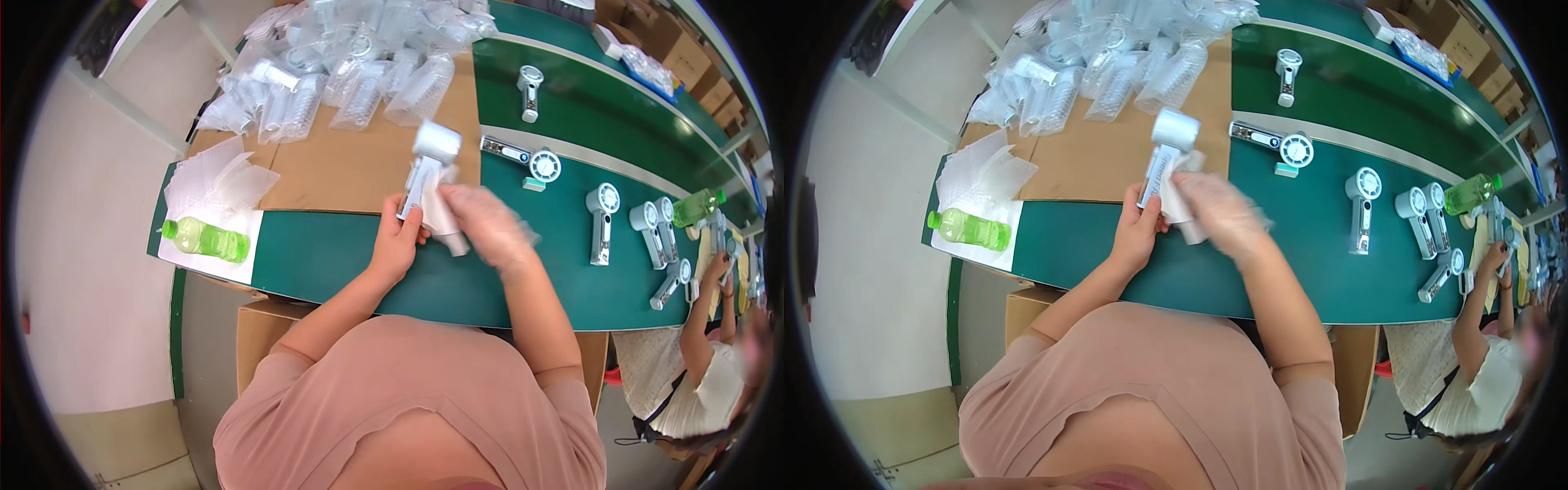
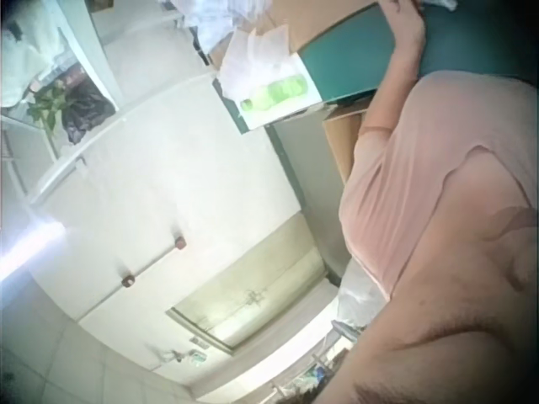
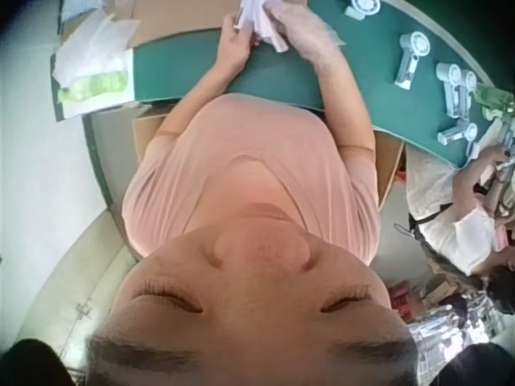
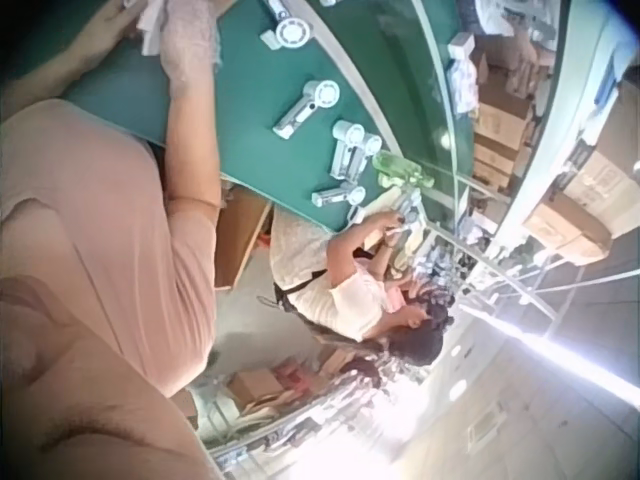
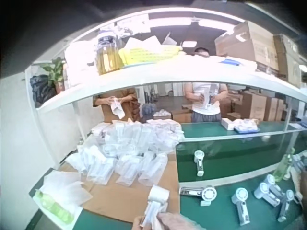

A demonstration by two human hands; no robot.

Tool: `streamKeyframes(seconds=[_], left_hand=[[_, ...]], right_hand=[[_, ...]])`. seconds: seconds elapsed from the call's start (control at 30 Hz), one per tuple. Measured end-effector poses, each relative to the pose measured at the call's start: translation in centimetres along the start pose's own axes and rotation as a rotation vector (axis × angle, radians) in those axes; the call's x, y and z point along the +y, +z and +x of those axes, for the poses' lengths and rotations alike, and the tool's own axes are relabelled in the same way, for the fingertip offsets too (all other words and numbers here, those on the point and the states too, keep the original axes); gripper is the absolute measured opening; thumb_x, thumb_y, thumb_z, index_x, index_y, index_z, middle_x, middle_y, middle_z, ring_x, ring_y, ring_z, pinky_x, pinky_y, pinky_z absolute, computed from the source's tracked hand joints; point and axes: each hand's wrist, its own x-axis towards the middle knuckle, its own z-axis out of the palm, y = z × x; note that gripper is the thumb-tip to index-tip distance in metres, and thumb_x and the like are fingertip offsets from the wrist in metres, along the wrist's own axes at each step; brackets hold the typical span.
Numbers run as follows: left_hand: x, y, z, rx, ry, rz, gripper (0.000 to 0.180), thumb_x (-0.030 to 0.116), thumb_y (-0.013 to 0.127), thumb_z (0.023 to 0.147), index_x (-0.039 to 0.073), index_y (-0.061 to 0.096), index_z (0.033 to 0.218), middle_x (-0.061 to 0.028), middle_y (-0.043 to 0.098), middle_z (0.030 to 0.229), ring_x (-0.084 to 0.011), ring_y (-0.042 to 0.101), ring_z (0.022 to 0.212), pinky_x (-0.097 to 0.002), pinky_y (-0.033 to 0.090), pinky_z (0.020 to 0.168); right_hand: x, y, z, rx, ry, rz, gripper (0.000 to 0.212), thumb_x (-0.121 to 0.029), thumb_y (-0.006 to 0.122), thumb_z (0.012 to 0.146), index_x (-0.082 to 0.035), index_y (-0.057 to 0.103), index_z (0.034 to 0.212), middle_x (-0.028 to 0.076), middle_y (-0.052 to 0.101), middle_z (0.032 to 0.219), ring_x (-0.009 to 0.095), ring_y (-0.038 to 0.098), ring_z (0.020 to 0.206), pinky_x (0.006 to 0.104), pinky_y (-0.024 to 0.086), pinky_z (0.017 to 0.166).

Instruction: The person wipes handheld electronic devices with a white cloth on a green workbench. They pick up a device, wipe it thoroughly, and place it back on the table. The person also uses a green bottle to apply liquid to the cloth during the process.

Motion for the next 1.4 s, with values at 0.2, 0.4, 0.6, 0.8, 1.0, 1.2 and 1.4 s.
streamKeyframes(seconds=[0.2,0.4,0.6,0.8,1.0,1.2,1.4], left_hand=[[1.6,0.5,-1.7,-0.119,0.03,0.214,0.032,0.005,0.058,0.089,0.005,0.043,0.118,-0.0056,0.056,0.102,-0.0141,0.055,0.095,-0.0282,0.046,0.081],[3.7,1.3,-2.9,-0.256,-0.287,0.171,0.034,0.022,0.054,0.094,0.001,0.044,0.119,-0.0047,0.056,0.078,-0.0111,0.055,0.064,-0.0258,0.047,0.055],[4.8,-0.8,-2.5,-0.357,-0.434,-0.013,0.019,0.012,0.053,0.091,0.002,0.05,0.106,-0.0054,0.058,0.082,-0.0121,0.055,0.066,-0.0255,0.048,0.059],[6.5,-4.8,0.4,-0.588,-0.32,0.451,0.03,0.001,0.047,0.086,0.002,0.058,0.113,-0.0078,0.063,0.095,-0.0157,0.062,0.085,-0.0302,0.052,0.072],[12.6,-24.5,17.1,0.812,0.632,1.255,0.018,0.002,0.054,0.079,-0.004,0.065,0.093,-0.0247,0.065,0.085,-0.0383,0.064,0.081,-0.0436,0.05,0.072],[9.8,-38.1,20.4,0.509,-0.593,1.752,0.033,0.017,0.057,0.086,0.003,0.064,0.115,-0.0181,0.06,0.123,-0.0308,0.057,0.117,-0.0403,0.048,0.094],[17.0,-32.8,22.3,0.808,-0.26,1.913,0.035,0.023,0.037,0.096,0.006,0.067,0.103,-0.0149,0.067,0.107,-0.0294,0.066,0.099,-0.0438,0.053,0.082]], right_hand=[[3.7,3.2,1.1,0.244,-0.134,0.222,0.034,-0.007,0.057,0.085,0.001,0.048,0.117,0.012,0.06,0.107,0.019,0.059,0.1,0.0312,0.048,0.089],[4.6,2.3,1.1,0.211,0.008,0.713,0.03,-0.005,0.059,0.087,0.002,0.054,0.115,0.012,0.063,0.104,0.022,0.064,0.092,0.0334,0.055,0.076],[0.7,3.0,0.2,0.203,-0.096,0.362,0.029,-0.007,0.067,0.081,0.0,0.059,0.108,0.01,0.064,0.098,0.02,0.064,0.086,0.0312,0.054,0.07],[2.8,3.2,-0.5,0.053,-0.014,-0.101,0.025,-0.012,0.074,0.074,-0.003,0.068,0.096,0.005,0.067,0.09,0.012,0.062,0.081,0.0259,0.049,0.072],[0.2,1.1,-2.5,0.21,0.005,0.029,0.03,-0.013,0.078,0.072,0.0,0.065,0.096,0.006,0.067,0.089,0.015,0.063,0.079,0.0281,0.05,0.076],[0.8,0.2,-1.6,0.255,-0.032,0.009,0.029,-0.012,0.079,0.07,-0.001,0.066,0.094,0.005,0.067,0.087,0.014,0.063,0.078,0.0281,0.051,0.073],[1.2,-1.1,-1.7,0.175,0.077,0.04,0.039,-0.005,0.076,0.072,-0.003,0.06,0.108,0.007,0.066,0.1,0.016,0.063,0.093,0.0294,0.05,0.084]])
